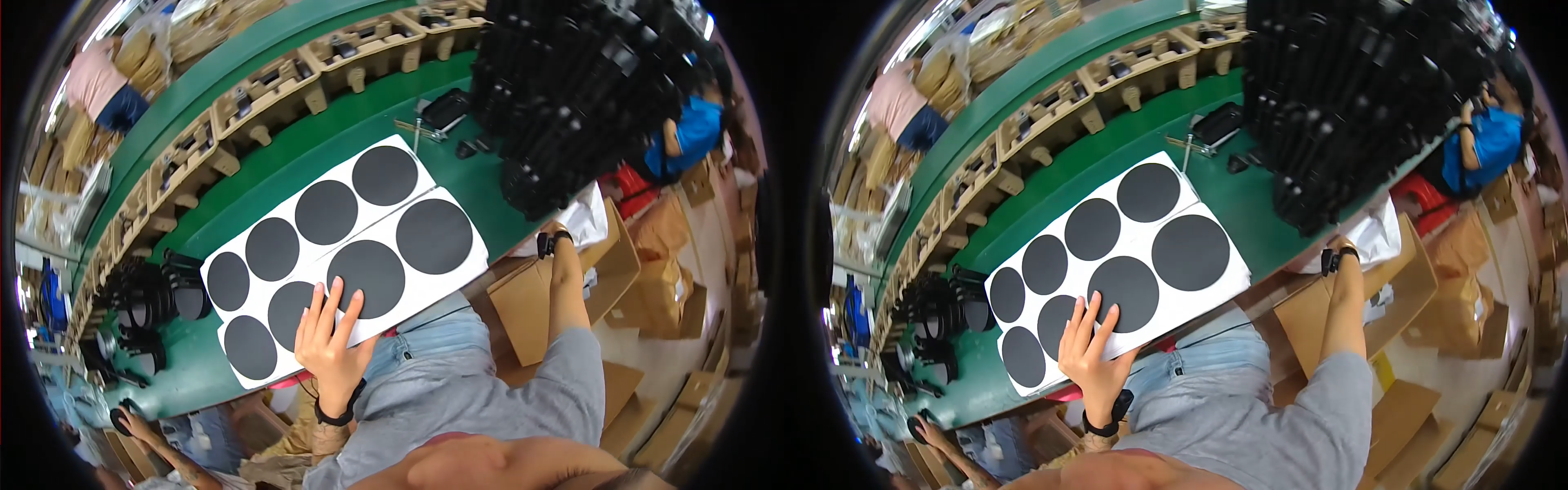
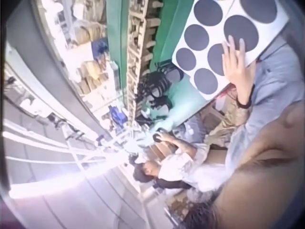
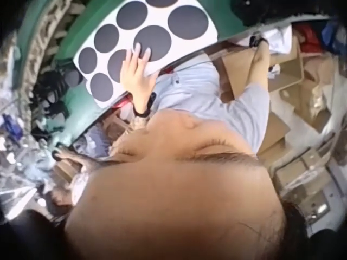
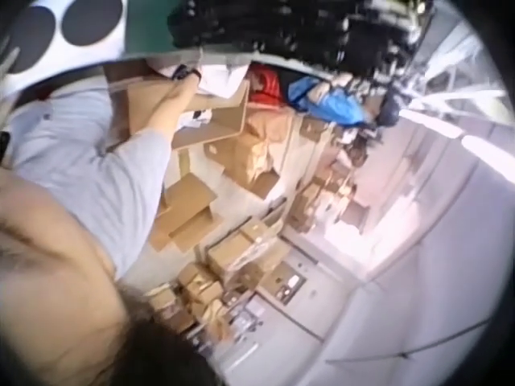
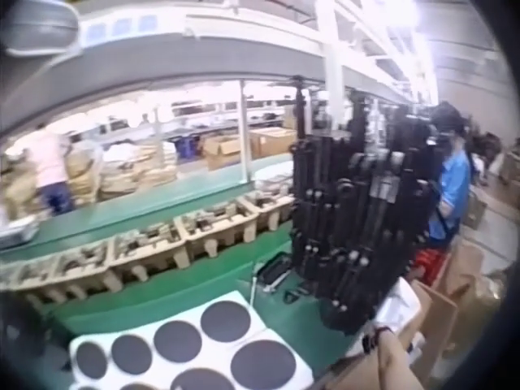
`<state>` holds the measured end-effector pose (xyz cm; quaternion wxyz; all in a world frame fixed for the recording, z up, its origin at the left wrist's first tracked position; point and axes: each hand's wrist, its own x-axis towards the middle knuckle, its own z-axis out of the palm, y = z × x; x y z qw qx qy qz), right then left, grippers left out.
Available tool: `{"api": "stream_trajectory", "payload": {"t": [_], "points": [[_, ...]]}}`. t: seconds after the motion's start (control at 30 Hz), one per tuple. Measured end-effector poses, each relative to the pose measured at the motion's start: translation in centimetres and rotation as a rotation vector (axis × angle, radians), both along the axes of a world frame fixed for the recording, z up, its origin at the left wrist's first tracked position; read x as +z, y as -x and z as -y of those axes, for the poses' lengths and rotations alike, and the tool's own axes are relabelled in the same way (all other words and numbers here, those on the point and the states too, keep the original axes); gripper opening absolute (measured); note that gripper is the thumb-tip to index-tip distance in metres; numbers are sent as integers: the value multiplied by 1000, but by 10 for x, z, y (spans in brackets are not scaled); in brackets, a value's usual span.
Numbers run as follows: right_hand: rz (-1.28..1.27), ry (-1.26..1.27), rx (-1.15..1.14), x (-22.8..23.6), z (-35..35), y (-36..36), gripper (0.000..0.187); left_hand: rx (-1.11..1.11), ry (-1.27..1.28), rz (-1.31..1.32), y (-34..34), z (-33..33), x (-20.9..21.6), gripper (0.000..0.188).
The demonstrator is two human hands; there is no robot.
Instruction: The person peels circular pads from a sheet and presses them onto the flat surfaces of plastic stands, then places the assembled stands onto a stack.
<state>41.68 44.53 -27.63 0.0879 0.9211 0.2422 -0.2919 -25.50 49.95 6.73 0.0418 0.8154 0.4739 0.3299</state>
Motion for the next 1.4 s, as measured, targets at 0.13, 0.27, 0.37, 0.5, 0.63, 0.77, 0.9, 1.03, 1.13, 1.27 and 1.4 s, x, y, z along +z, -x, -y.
{"api": "stream_trajectory", "payload": {"t": [0.13,0.27,0.37,0.5,0.63,0.77,0.9,1.03,1.13,1.27,1.4], "points": [[-111,-150,102,6,16,44,34,41,51,-94,-21,27,15,51],[29,-488,-2,62,71,18,32,-6,65,-64,-33,42,29,53],[148,-856,-100,99,96,14,31,-28,77,-37,-45,46,40,54],[495,-956,49,173,109,68,26,-22,106,-37,-54,52,48,54],[970,-1720,-197,299,77,181,16,-41,100,-8,-64,49,55,59],[233,-2271,410,380,10,341,27,-71,26,-34,-45,14,41,60],[-319,-1387,1061,420,-64,391,37,-29,71,17,-36,12,22,59],[-377,-1180,1261,400,-104,378,32,-29,12,83,-55,-1,13,56],[-313,-1198,1249,400,-102,365,23,-50,22,121,-68,-4,11,56],[-271,-1175,1266,405,-110,360,20,-70,27,133,-76,-11,11,57],[-294,-1079,1276,409,-115,356,29,-88,25,131,-80,-19,9,58]]}}
